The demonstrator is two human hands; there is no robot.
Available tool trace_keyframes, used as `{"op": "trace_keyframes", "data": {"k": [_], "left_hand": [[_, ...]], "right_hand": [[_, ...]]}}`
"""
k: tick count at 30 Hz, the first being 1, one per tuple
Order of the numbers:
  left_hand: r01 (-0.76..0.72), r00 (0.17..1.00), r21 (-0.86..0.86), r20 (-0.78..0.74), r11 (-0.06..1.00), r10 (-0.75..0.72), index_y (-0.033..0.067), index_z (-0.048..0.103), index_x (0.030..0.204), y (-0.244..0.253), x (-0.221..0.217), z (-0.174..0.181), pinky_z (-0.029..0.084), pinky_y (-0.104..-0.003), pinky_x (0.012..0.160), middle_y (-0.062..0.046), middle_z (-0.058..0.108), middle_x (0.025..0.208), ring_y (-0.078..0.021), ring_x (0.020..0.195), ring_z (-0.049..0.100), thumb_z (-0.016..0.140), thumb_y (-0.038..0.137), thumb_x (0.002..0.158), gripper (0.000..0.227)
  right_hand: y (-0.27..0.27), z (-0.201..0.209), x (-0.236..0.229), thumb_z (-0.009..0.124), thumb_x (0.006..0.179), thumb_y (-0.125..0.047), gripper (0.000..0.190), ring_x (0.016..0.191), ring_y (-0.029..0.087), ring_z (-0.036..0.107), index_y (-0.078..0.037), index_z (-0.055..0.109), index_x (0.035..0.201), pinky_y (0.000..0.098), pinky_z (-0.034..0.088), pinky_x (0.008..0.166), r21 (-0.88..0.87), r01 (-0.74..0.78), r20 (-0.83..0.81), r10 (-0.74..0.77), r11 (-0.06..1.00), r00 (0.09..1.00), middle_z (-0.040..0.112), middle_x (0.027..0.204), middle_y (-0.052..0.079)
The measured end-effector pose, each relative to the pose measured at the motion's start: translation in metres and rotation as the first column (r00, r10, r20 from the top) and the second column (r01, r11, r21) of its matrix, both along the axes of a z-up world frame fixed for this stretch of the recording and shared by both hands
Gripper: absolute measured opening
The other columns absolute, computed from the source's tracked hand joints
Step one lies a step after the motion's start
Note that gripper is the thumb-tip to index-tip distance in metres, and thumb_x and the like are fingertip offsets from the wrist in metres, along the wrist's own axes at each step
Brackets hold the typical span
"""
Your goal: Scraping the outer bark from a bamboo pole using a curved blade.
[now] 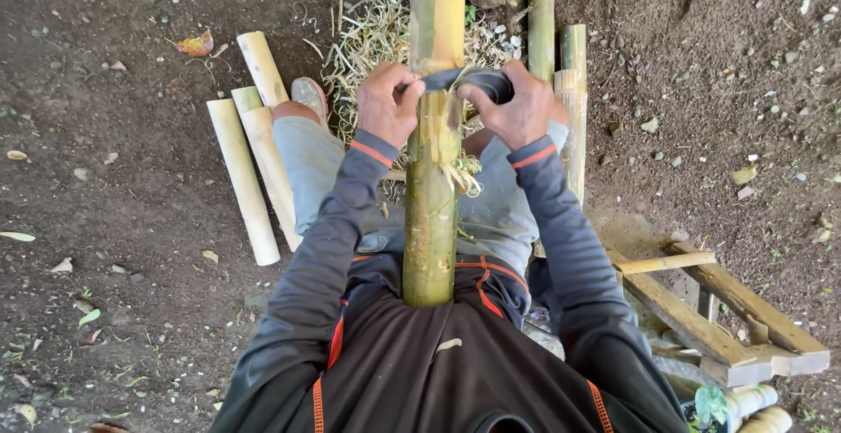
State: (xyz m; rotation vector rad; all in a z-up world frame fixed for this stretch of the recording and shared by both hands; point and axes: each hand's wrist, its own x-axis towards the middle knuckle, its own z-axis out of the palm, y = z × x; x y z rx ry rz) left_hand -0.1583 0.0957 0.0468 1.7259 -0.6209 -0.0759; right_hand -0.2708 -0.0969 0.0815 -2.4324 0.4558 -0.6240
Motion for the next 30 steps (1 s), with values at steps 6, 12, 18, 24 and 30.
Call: {"op": "trace_keyframes", "data": {"k": [6,12,18,24,30], "left_hand": [[-0.008,0.995,-0.042,0.098,0.999,0.012,-0.0001,0.062,0.089,-0.015,0.023,-0.013,0.051,-0.033,0.063,-0.009,0.061,0.085,-0.0186,0.07,0.061,0.075,0.001,0.09,0.013],[-0.01,1.0,-0.019,0.017,1.0,0.01,-0.0001,0.062,0.09,0.006,-0.015,0.001,0.05,-0.032,0.061,-0.009,0.061,0.087,-0.0185,0.069,0.06,0.073,0.001,0.09,0.011],[0.039,0.999,-0.025,0.038,0.999,-0.038,0.0004,0.061,0.087,0.024,-0.035,0.011,0.045,-0.032,0.062,-0.009,0.06,0.082,-0.0174,0.068,0.057,0.071,0.004,0.096,0.014],[0.028,0.989,-0.003,-0.142,1.0,-0.029,0.0002,0.064,0.09,0.053,-0.088,0.039,0.05,-0.032,0.06,-0.01,0.061,0.085,-0.0183,0.068,0.062,0.069,0.007,0.093,0.009],[0.009,0.994,0.008,0.105,1.0,-0.01,0.0007,0.061,0.088,0.007,-0.011,0.007,0.046,-0.037,0.063,-0.01,0.056,0.082,-0.0234,0.07,0.058,0.07,0.005,0.094,0.012]], "right_hand": [[-0.005,0.001,0.017,0.099,0.078,-0.041,0.054,0.055,0.024,0.065,-0.004,0.059,0.078,0.0377,0.052,0.055,-0.043,0.03,0.053,-0.028,0.999,0.998,0.065,0.064,0.01],[0.012,0.006,-0.016,0.098,0.08,-0.037,0.054,0.057,0.023,0.066,-0.002,0.056,0.078,0.0362,0.052,0.055,-0.004,-0.011,0.037,0.011,1.0,0.999,0.065,0.067,0.012],[0.016,0.004,-0.032,0.091,0.09,-0.03,0.041,0.068,0.016,0.069,-0.004,0.06,0.086,0.0317,0.056,0.063,0.179,-0.15,0.097,0.135,0.972,0.986,0.072,0.081,0.009],[0.041,0.022,-0.071,0.094,0.08,-0.03,0.046,0.055,0.019,0.057,0.0,0.06,0.081,0.0341,0.05,0.055,0.172,-0.081,-0.061,0.093,0.982,0.994,0.061,0.065,0.011],[0.008,-0.001,-0.014,0.096,0.084,-0.034,0.049,0.055,0.021,0.057,-0.001,0.06,0.082,0.0354,0.046,0.051,0.055,-0.045,0.013,0.045,0.997,0.999,0.06,0.065,0.011]]}}
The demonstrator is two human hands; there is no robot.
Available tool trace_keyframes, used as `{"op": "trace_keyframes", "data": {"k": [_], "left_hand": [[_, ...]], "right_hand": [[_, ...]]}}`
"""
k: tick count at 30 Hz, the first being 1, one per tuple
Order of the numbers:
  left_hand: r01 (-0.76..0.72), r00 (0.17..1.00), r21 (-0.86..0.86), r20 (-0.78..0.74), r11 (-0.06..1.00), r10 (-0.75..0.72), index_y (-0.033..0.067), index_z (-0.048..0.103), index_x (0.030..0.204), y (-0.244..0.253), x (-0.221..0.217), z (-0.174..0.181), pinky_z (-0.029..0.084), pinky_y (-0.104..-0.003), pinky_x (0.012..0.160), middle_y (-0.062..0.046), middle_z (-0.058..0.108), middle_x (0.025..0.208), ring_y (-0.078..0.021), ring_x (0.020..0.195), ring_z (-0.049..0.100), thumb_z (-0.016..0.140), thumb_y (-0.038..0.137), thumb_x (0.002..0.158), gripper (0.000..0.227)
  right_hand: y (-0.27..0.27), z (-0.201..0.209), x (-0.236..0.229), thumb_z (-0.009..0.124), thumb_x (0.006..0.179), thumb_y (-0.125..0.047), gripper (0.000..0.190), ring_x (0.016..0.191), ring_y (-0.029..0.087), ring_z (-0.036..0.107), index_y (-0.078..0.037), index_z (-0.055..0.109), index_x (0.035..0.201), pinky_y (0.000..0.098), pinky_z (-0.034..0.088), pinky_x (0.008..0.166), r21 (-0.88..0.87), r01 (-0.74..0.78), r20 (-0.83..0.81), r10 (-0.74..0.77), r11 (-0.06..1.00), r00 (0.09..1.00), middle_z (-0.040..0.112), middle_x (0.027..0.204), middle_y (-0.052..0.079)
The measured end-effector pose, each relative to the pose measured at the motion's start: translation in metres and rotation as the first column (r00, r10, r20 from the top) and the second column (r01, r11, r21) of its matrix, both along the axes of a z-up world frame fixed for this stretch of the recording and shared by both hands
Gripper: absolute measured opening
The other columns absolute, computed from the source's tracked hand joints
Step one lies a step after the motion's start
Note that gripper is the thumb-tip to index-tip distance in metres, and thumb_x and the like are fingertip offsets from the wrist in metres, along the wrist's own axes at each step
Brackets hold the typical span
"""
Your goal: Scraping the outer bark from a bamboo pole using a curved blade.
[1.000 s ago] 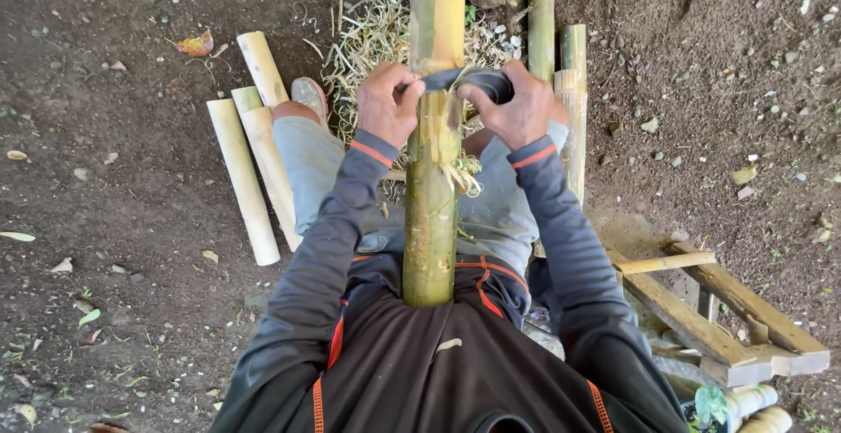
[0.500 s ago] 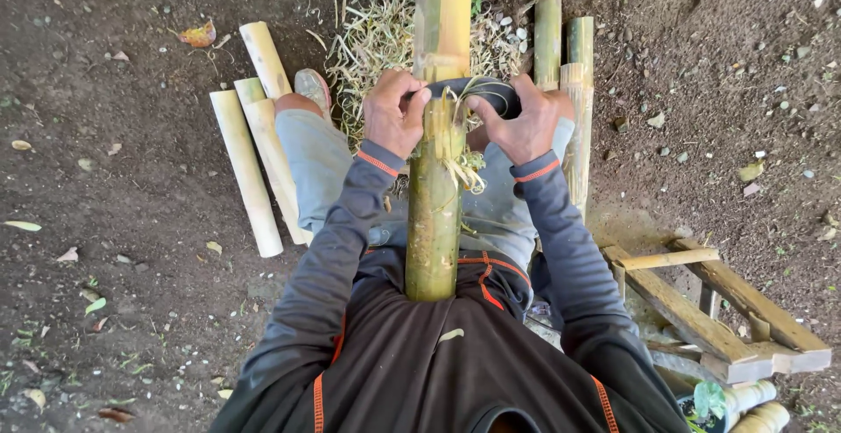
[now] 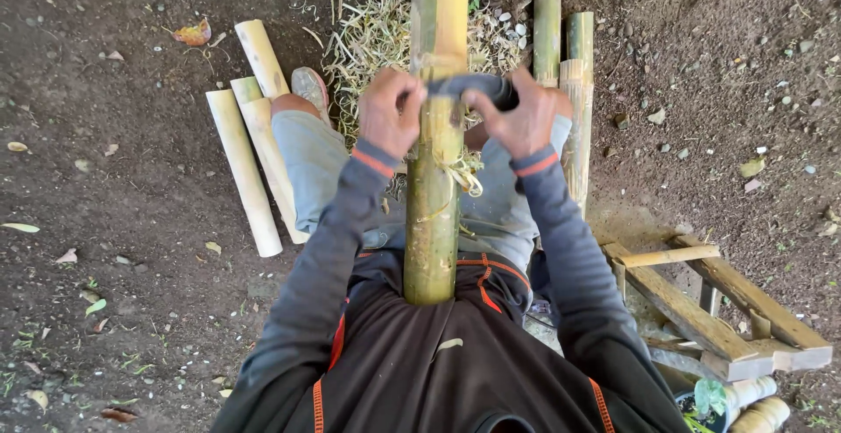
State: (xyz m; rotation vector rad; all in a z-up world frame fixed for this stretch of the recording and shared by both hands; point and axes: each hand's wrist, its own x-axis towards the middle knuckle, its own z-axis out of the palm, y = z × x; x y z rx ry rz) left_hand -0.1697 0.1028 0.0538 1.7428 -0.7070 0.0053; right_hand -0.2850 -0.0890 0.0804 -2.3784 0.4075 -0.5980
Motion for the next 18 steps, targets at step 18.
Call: {"op": "trace_keyframes", "data": {"k": [18], "left_hand": [[0.046,0.998,0.039,-0.055,0.998,-0.044,0.0,0.062,0.088,0.028,-0.026,0.008,0.048,-0.035,0.062,-0.009,0.059,0.083,-0.02,0.069,0.059,0.073,0.005,0.094,0.013]], "right_hand": [[0.027,0.027,-0.026,0.095,0.08,-0.038,0.049,0.055,0.026,0.063,-0.003,0.062,0.083,0.0391,0.05,0.054,-0.079,0.031,-0.065,-0.036,0.996,0.997,0.062,0.064,0.011]]}}
